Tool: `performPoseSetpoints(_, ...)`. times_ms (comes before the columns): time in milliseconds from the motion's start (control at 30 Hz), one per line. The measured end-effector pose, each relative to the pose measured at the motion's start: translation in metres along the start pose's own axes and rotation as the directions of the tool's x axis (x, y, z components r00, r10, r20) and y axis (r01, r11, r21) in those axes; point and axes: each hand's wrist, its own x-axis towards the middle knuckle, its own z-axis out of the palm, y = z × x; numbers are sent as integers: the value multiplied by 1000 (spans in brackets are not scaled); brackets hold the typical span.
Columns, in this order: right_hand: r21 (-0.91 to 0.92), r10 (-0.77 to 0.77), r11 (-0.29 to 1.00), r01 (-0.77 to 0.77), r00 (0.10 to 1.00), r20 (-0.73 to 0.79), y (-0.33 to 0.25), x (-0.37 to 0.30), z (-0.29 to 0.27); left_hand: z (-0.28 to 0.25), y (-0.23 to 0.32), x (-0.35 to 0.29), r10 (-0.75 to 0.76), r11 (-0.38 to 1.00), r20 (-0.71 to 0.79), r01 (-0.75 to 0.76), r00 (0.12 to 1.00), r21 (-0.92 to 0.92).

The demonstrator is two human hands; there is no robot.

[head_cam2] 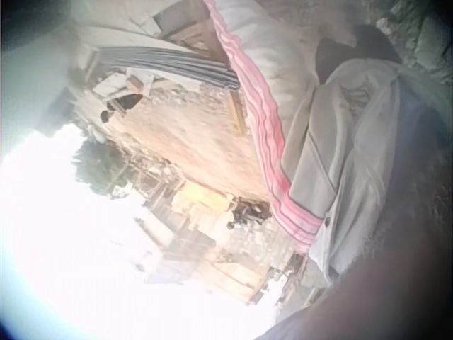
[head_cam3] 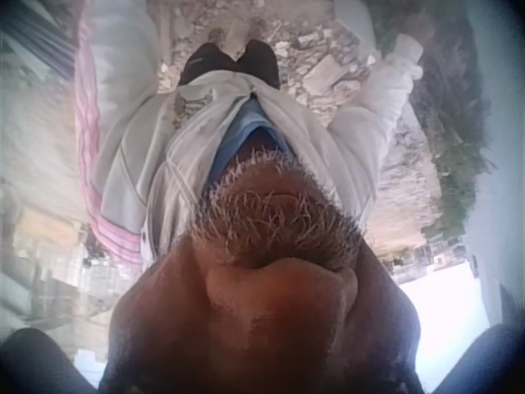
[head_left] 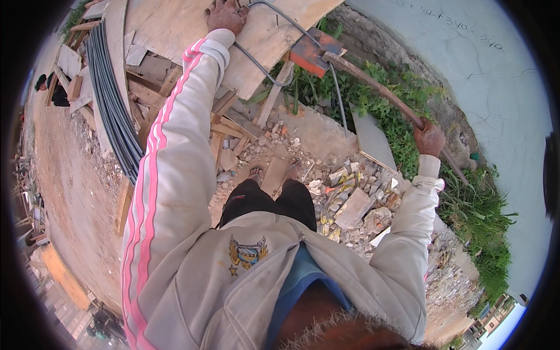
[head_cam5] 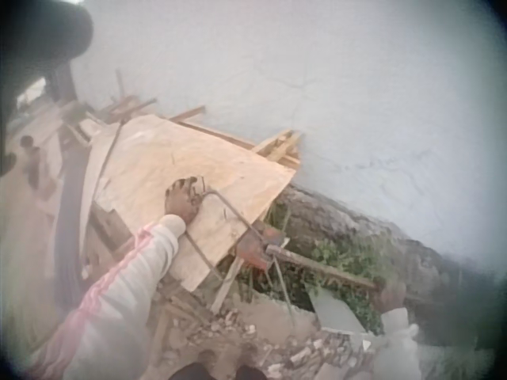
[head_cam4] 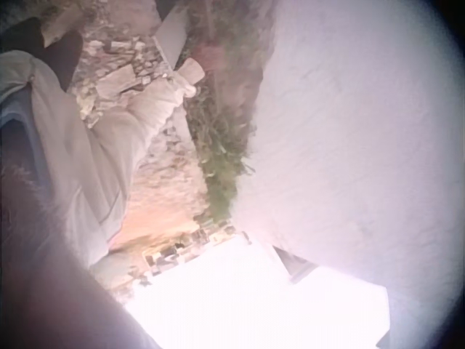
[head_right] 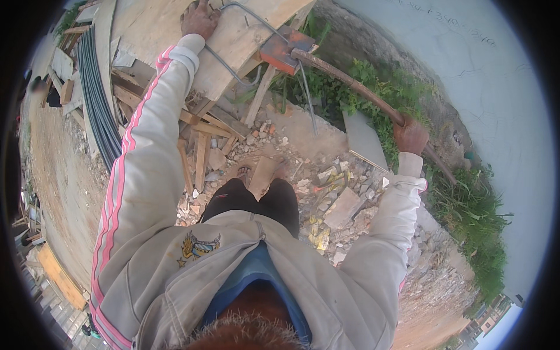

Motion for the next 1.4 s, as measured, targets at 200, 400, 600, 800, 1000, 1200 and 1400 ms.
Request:
performPoseSetpoints(200,-30,177,984,-177,984,8,-42,-58,-22,7,-9,1,-30,999,43,31,999,-13)
performPoseSetpoints(400,-44,237,970,-240,970,-49,-90,-104,-46,2,-3,2,-63,998,117,59,991,31)
performPoseSetpoints(600,-48,182,982,-180,983,34,-69,-83,-46,-3,-5,6,-80,996,221,67,972,65)
performPoseSetpoints(800,-33,192,981,-191,980,44,-56,-82,-19,-5,-5,6,-107,994,246,95,963,59)
performPoseSetpoints(1000,-37,173,985,-171,984,40,-58,-82,-26,-4,-8,5,-121,993,238,114,964,43)
performPoseSetpoints(1200,0,227,974,-228,972,66,-59,-90,-23,-1,-8,5,-112,994,230,104,967,46)
performPoseSetpoints(1400,-42,177,984,-175,982,59,-60,-74,-36,-4,-8,6,-104,994,232,97,967,40)
